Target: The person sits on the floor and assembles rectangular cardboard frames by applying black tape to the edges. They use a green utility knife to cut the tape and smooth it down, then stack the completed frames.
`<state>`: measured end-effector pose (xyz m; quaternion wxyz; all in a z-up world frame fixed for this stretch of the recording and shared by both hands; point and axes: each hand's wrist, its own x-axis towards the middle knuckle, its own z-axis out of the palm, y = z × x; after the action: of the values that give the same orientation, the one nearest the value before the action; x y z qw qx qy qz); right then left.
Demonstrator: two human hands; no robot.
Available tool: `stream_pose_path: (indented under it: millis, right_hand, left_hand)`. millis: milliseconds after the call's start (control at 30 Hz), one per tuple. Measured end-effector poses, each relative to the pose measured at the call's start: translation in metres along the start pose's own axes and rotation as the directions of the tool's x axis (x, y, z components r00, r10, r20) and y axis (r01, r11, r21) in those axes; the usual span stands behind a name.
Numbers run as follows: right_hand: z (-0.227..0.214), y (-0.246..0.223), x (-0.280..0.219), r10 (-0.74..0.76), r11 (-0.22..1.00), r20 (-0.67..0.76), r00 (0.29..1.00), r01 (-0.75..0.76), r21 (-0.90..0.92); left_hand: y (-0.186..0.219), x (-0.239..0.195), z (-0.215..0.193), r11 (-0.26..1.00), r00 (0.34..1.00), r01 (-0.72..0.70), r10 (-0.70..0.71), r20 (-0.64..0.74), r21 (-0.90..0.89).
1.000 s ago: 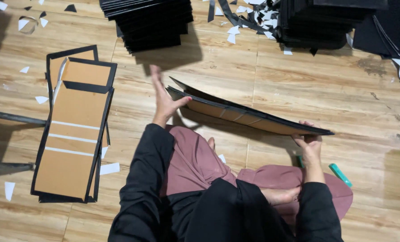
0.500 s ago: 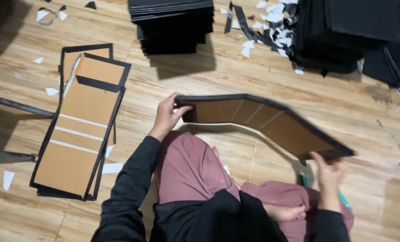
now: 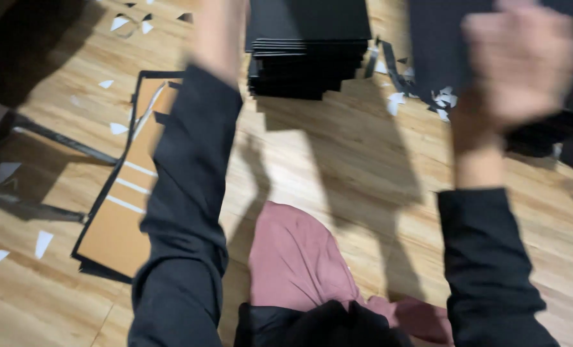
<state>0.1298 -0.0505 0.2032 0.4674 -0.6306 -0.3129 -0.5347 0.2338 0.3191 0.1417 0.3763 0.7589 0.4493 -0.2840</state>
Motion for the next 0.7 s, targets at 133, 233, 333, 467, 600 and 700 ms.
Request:
stream_pose_path:
  millis: [133,233,333,467,600,700]
  right_hand:
    - [0.075,-0.024,-0.040,-0.418,0.695,0.565,0.711,0.651,-0.305]
    - [0.100,-0.002,-0.085,-0.370,0.764,0.605,0.705,0.601,-0.234]
    - [0.099,-0.006,-0.074,-0.403,0.768,0.615,0.678,0.616,-0.176]
    - [0.086,-0.011,-0.074,-0.387,0.738,0.699,0.601,0.657,-0.155]
    - [0.030,-0.031,-0.107,-0.081,0.953,0.690,0.719,0.259,-0.158]
    - [-0.038,-0.027,-0.173,0.154,0.949,0.623,0.767,0.060,-0.309]
  left_hand:
    - [-0.116,-0.087,0.115,0.080,0.803,-0.502,0.412,-0.430,-0.861]
    - [-0.151,-0.085,0.158,0.177,0.842,-0.183,0.536,-0.061,-0.967]
    - [-0.132,-0.115,0.140,0.302,0.768,-0.195,0.638,0.046,-0.933]
    - [-0.088,-0.072,0.151,0.070,0.750,-0.356,0.616,-0.240,-0.932]
    - [-0.079,-0.050,0.152,-0.080,0.784,-0.319,0.538,-0.310,-0.944]
    - [-0.067,-0.041,0.110,-0.086,0.812,-0.351,0.468,-0.349,-0.932]
